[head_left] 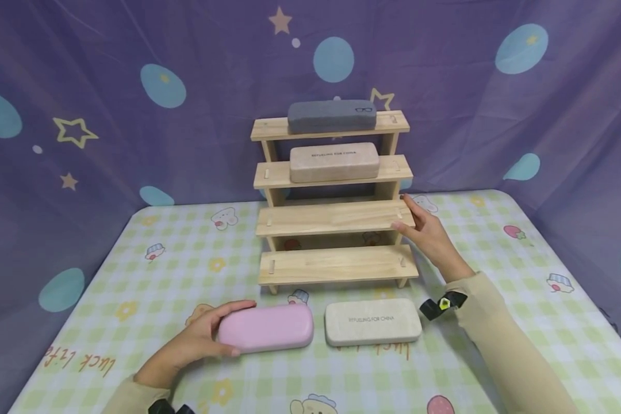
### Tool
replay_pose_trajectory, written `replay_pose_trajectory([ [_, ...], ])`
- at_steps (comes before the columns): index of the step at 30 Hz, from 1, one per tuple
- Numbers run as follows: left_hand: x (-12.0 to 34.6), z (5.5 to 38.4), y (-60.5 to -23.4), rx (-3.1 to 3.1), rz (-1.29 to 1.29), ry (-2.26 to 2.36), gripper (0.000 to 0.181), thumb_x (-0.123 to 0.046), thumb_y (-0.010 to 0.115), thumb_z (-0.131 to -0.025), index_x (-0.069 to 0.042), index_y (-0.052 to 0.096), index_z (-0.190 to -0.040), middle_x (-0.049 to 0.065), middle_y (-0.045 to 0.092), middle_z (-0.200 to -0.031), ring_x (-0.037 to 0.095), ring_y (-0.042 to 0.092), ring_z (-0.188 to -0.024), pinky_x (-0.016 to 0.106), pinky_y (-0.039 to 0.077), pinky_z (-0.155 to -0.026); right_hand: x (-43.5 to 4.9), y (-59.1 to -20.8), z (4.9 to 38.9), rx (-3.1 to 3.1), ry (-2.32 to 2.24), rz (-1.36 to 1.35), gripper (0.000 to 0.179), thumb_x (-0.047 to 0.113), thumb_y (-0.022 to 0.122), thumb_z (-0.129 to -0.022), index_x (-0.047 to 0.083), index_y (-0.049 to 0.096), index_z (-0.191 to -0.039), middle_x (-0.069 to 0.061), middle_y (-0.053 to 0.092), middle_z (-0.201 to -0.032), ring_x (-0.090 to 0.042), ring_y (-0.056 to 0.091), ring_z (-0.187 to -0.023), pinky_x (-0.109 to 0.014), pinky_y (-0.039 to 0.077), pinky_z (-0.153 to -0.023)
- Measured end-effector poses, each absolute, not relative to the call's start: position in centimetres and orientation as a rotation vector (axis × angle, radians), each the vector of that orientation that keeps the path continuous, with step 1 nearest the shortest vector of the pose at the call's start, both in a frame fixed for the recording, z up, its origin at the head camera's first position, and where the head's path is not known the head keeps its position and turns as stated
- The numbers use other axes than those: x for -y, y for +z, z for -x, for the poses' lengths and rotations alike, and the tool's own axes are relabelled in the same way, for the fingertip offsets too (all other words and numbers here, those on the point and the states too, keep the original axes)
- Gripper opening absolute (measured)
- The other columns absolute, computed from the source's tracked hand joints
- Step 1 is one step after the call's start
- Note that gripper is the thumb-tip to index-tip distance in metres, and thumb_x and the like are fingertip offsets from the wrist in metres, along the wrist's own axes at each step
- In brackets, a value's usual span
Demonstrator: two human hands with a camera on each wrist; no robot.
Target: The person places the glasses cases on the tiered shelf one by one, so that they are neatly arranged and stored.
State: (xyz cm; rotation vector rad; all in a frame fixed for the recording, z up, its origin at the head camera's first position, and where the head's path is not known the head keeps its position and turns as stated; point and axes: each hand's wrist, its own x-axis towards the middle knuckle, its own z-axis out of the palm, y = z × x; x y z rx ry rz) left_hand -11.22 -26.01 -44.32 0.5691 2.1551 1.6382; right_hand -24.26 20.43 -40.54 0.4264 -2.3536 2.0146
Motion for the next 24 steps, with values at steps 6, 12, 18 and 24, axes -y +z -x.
replay_pose_trajectory([
  [6, 25.97, 11.42, -44.42, -2.063, -0.654, 1.624, 0.088, 0.002, 0.078, -0.071, -0.003, 0.032, -0.145, 0.023, 0.031, -0.147, 0.004, 0.039, -0.125, 0.015, 0.031, -0.097, -20.42, -40.46, 24.20, 2.369, 2.006, -0.414, 0.077, 0.014, 0.062, -0.092, 0.008, 0.013, -0.150, -0.007, 0.010, -0.157, -0.024, 0.017, -0.142, -0.015, 0.029, -0.103],
  [12, 25.84, 11.51, -44.33, -2.098, -0.678, 1.578, 0.093, -0.001, 0.081, -0.069, -0.004, 0.030, -0.146, 0.023, 0.031, -0.147, 0.001, 0.038, -0.126, 0.013, 0.030, -0.097, -20.46, -40.36, 24.09, 2.374, 2.002, -0.412, 0.077, 0.014, 0.062, -0.092, 0.009, 0.013, -0.151, -0.007, 0.010, -0.157, -0.025, 0.017, -0.142, -0.016, 0.029, -0.104],
  [18, 25.99, 11.59, -44.43, -2.118, -0.672, 1.547, 0.090, -0.003, 0.082, -0.068, -0.005, 0.034, -0.145, 0.020, 0.037, -0.144, 0.004, 0.041, -0.124, 0.015, 0.032, -0.096, -20.49, -40.48, 24.13, 2.364, 2.011, -0.410, 0.077, 0.013, 0.062, -0.092, 0.005, 0.012, -0.150, -0.010, 0.010, -0.157, -0.026, 0.017, -0.142, -0.015, 0.029, -0.104],
  [24, 26.23, 11.61, -44.50, -2.190, -0.670, 1.502, 0.087, -0.007, 0.084, -0.066, -0.009, 0.041, -0.142, 0.013, 0.045, -0.140, 0.008, 0.045, -0.120, 0.017, 0.034, -0.094, -20.51, -40.52, 24.26, 2.352, 2.011, -0.429, 0.078, 0.012, 0.062, -0.092, 0.002, 0.011, -0.150, -0.011, 0.010, -0.157, -0.027, 0.017, -0.142, -0.015, 0.028, -0.104],
])
